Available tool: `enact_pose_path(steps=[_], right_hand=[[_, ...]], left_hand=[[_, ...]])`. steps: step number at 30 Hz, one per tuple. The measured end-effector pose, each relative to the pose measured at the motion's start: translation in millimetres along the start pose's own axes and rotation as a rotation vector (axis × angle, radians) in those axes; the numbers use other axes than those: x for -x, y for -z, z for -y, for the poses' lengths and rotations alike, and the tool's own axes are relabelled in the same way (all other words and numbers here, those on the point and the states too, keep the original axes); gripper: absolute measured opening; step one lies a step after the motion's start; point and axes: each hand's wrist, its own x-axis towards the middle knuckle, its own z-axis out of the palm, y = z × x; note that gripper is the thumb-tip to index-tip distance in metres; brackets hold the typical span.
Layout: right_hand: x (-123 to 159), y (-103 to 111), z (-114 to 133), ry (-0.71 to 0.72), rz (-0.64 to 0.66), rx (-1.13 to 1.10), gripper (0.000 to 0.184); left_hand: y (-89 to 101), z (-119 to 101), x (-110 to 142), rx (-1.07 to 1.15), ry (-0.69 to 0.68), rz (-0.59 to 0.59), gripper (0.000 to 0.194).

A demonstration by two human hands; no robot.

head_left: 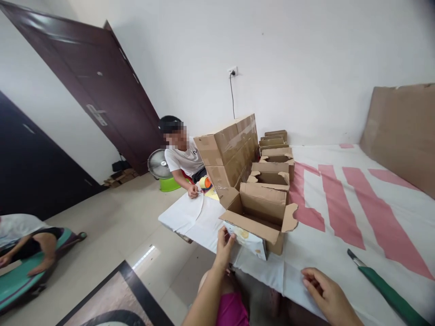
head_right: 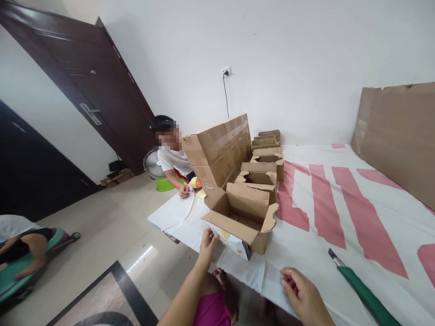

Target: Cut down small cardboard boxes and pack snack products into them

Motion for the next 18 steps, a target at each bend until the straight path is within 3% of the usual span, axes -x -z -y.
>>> enact_pose_path(steps=[8,18], right_hand=[[-1.4,0.9,4.2,0.011,0.007,0.036,0.034],[-2.3,-1.6,-1.5,0.011,0.032,0.031,0.034]], left_hand=[[-0.4,-6.0,2.8,-0.027,-0.045,0.132,0.087],[-17.7,-11.8,4.0,0.013,-0.032,0.124,0.085]])
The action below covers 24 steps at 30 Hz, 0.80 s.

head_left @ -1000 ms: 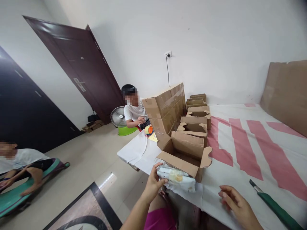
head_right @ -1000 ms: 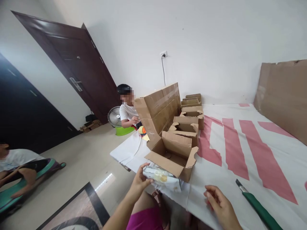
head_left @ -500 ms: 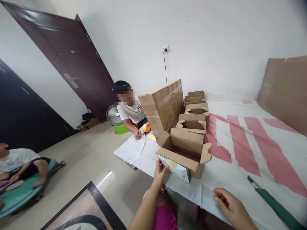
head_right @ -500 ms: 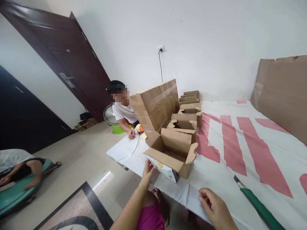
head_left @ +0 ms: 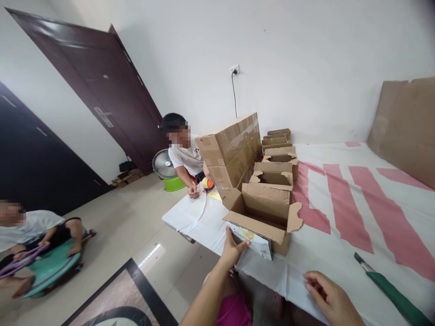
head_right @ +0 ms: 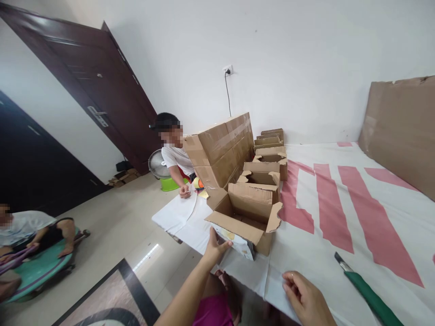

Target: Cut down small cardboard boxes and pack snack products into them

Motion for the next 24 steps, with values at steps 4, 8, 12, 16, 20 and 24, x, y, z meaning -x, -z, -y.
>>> enact_pose_path(steps=[4,8,12,16,20,24], right_hand=[[-0.5,-0.9,-1.0,-0.001,-0.022,-0.006,0.032],[0.6,-1.3,-1.3,0.002,-0.013,0.001,0.033],[1.4,-0.7,0.2,-0.007,0.009,-0.01,0.033],[0.7,0.1,1.2,-0.002,0.003,-0.015,0.033],[-0.3,0.2,1.3,-0.003,-0.022,-0.01,0.033],[-0.3,0.5,0.4,0.005,-0.014,0.009,0.034]], left_hand=[[-1.2,2.9,2.3,-0.036,-0.015,-0.031,0.085],[-4.0,0.3,7.8,-0.103,-0.013,-0.074,0.083],[-6.7,-6.3,10.6,-0.119,-0.006,-0.086,0.084],[-6.4,-6.2,10.5,-0.128,-0.011,-0.09,0.085],[-5.1,-2.9,10.5,-0.128,-0.009,-0.088,0.083],[-4.4,-1.4,10.2,-0.119,-0.013,-0.092,0.084]])
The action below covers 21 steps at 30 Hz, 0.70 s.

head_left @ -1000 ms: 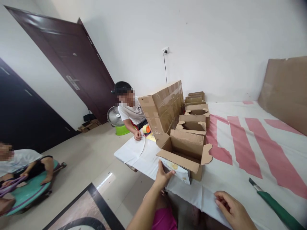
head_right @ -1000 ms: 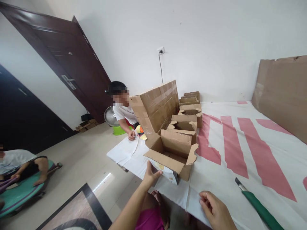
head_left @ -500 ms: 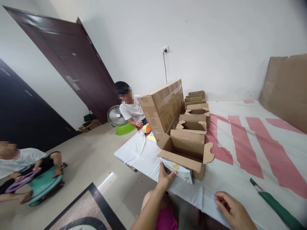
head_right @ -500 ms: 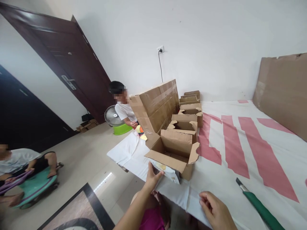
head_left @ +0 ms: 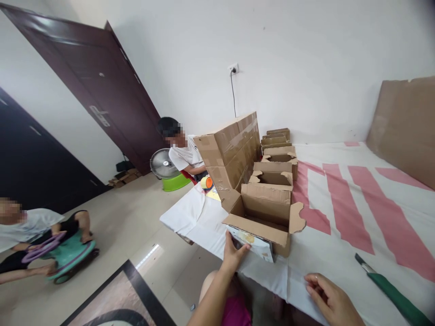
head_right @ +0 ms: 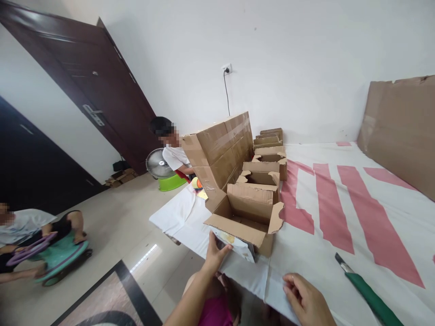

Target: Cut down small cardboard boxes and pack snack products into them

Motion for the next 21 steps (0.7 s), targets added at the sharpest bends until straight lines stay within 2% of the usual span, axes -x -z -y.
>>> enact_pose_path(steps=[9,16,21], right_hand=[[2.0,-1.5,-2.7,-0.019,0.054,0.033,0.034],[0.5,-0.5,6.8,-0.009,0.054,0.034,0.031],[1.4,-0.6,5.4,0.012,0.051,0.024,0.029]], left_hand=[[2.4,9.6,-0.4,-0.017,-0.031,0.035,0.08],[2.9,18.1,-0.7,-0.041,-0.025,-0.001,0.079],[2.9,18.2,-1.7,-0.078,-0.026,0.003,0.072]])
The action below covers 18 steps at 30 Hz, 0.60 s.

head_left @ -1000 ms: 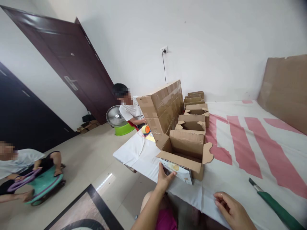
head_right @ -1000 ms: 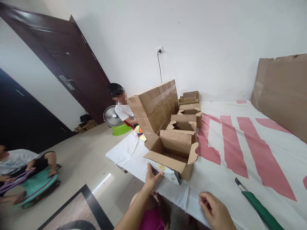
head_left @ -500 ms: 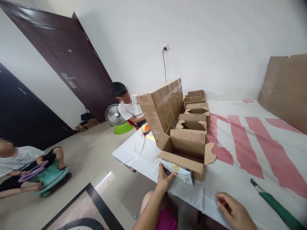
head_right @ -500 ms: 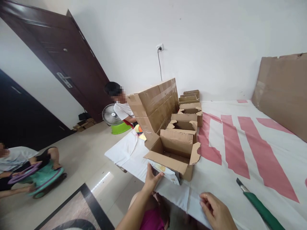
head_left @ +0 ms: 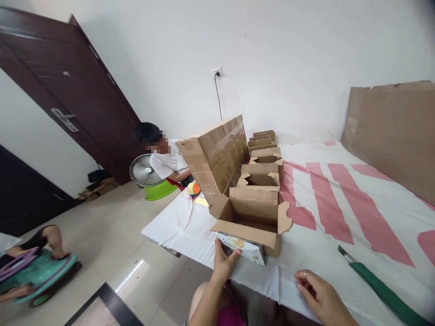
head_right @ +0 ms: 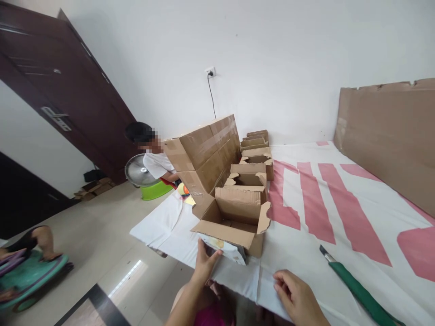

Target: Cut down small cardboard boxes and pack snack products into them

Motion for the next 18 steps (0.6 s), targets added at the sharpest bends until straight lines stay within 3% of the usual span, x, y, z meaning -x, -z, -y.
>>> enact_pose_path(steps=[11,18], right_hand=[[1.6,-3.2,-3.6,-0.002,-0.02,-0.017,0.029],[0.6,-5.9,-10.7,-0.055,-0.034,-0.013,0.036]], left_hand=[[-0.1,4.6,-0.2,-0.02,0.019,-0.013,0.074],[1.5,-8.3,-1.6,-0.018,0.05,0.023,0.076]])
